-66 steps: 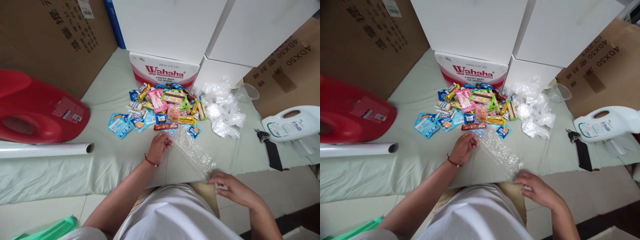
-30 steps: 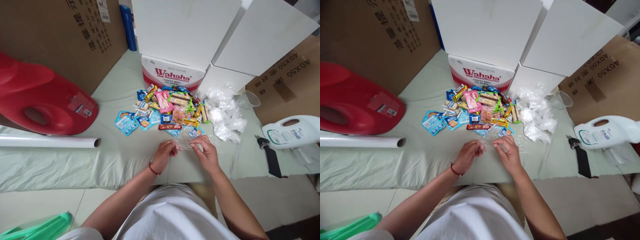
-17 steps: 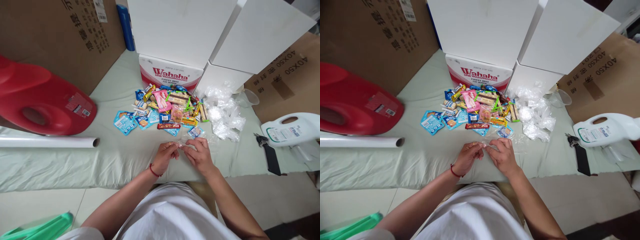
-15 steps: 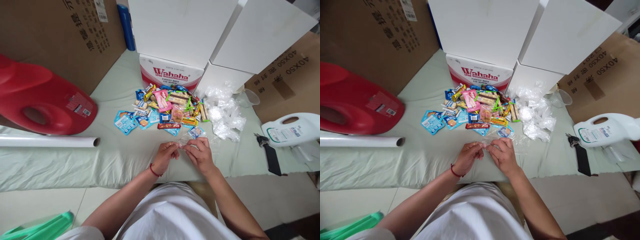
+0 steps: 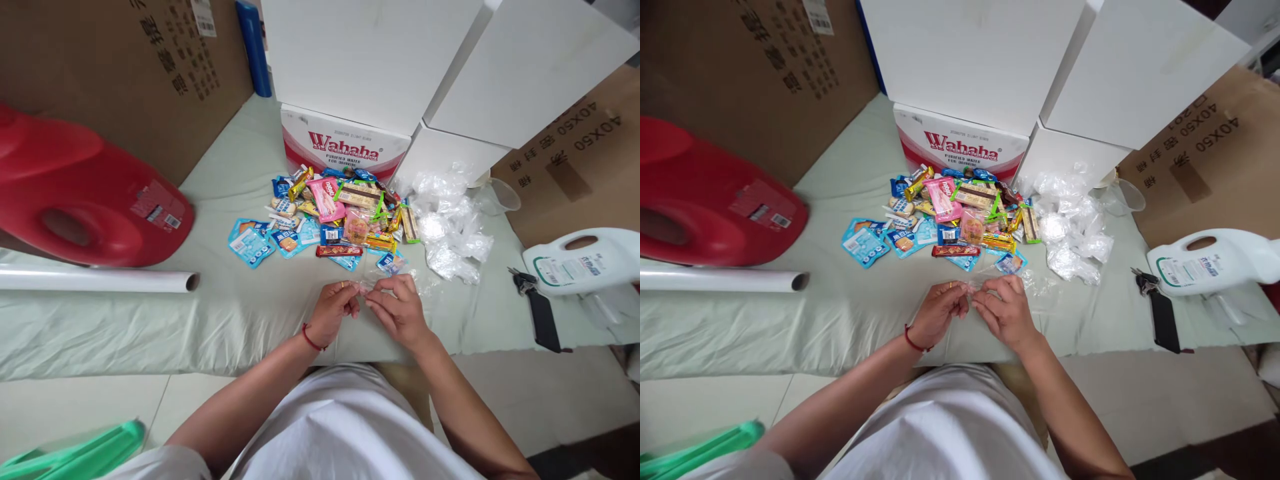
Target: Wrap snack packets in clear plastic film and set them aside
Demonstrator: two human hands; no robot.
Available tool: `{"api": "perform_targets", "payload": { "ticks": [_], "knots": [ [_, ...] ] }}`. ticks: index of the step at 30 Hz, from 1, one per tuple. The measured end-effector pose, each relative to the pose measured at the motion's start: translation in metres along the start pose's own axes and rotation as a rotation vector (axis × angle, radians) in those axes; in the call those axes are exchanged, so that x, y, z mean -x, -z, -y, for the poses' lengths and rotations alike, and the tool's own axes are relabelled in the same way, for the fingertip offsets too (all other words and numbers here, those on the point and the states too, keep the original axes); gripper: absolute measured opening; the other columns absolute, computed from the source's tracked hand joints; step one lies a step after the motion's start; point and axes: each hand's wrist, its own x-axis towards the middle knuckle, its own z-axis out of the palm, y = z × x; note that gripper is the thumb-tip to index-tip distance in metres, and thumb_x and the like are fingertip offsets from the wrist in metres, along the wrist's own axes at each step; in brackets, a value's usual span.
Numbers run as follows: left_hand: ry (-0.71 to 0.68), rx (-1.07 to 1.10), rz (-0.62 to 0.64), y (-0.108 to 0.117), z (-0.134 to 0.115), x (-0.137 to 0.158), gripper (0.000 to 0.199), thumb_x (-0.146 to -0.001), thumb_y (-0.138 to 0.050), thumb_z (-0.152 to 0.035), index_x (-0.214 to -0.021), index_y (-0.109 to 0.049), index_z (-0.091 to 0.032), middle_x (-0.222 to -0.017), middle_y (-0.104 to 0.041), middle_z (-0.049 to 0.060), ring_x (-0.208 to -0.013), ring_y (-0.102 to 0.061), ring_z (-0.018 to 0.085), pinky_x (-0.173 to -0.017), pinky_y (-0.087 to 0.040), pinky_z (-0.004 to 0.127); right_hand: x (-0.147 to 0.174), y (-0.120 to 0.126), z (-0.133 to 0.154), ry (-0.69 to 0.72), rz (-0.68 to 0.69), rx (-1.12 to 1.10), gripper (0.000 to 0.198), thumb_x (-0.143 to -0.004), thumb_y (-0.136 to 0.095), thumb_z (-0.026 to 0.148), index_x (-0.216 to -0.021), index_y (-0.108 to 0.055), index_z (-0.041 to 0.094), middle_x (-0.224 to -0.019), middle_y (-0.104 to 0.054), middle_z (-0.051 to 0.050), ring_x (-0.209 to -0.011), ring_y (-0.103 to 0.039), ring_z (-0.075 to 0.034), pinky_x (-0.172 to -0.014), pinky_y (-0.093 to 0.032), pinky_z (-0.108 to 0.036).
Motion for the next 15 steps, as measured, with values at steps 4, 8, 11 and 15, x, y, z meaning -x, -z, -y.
{"api": "perform_targets", "payload": {
  "ticks": [4, 8, 11, 15],
  "knots": [
    [-0.01, 0.002, -0.011, 0.0, 0.0, -0.001, 0.036, -0.082, -0.066, -0.051, -0.071, -0.065, -0.017, -0.048, -0.056, -0.002, -0.046, -0.043, 0.01, -0.052, -0.026, 0.027, -0.001, -0.003, -0.001, -0.131, 0.026, -0.166, 0.022, -0.1, -0.062, 0.02, -0.12, -0.07, 0.026, -0.1, -0.069, -0.006, -0.092, -0.063, -0.02, -0.08, -0.053, -0.037],
    [-0.028, -0.004, 0.025, 0.0, 0.002, -0.002, 0.038, -0.076, -0.076, -0.053, -0.08, -0.071, -0.015, -0.053, -0.056, -0.003, -0.047, -0.045, 0.009, -0.052, -0.029, 0.025, 0.003, -0.013, -0.003, -0.249, 0.007, -0.208, 0.019, -0.102, -0.058, 0.018, -0.114, -0.07, 0.026, -0.099, -0.07, -0.005, -0.091, -0.067, -0.018, -0.078, -0.056, -0.033],
    [-0.042, -0.055, -0.004, 0.0, 0.005, -0.003, 0.033, -0.071, -0.079, -0.046, -0.083, -0.073, -0.016, -0.056, -0.057, -0.004, -0.048, -0.045, 0.009, -0.052, -0.034, 0.025, 0.004, -0.016, -0.002, -0.303, -0.013, -0.252, 0.015, -0.101, -0.06, 0.021, -0.111, -0.07, 0.025, -0.098, -0.07, -0.005, -0.086, -0.066, -0.017, -0.074, -0.056, -0.031],
    [-0.078, -0.2, -0.027, 0.0, 0.008, -0.001, 0.025, -0.076, -0.071, -0.039, -0.086, -0.077, -0.018, -0.065, -0.065, 0.0, -0.051, -0.048, 0.012, -0.053, -0.037, 0.025, 0.001, -0.019, 0.002, -0.37, 0.008, -0.321, 0.023, -0.096, -0.068, 0.031, -0.119, -0.07, 0.024, -0.102, -0.068, -0.006, -0.084, -0.063, -0.017, -0.073, -0.054, -0.031]
  ]
}}
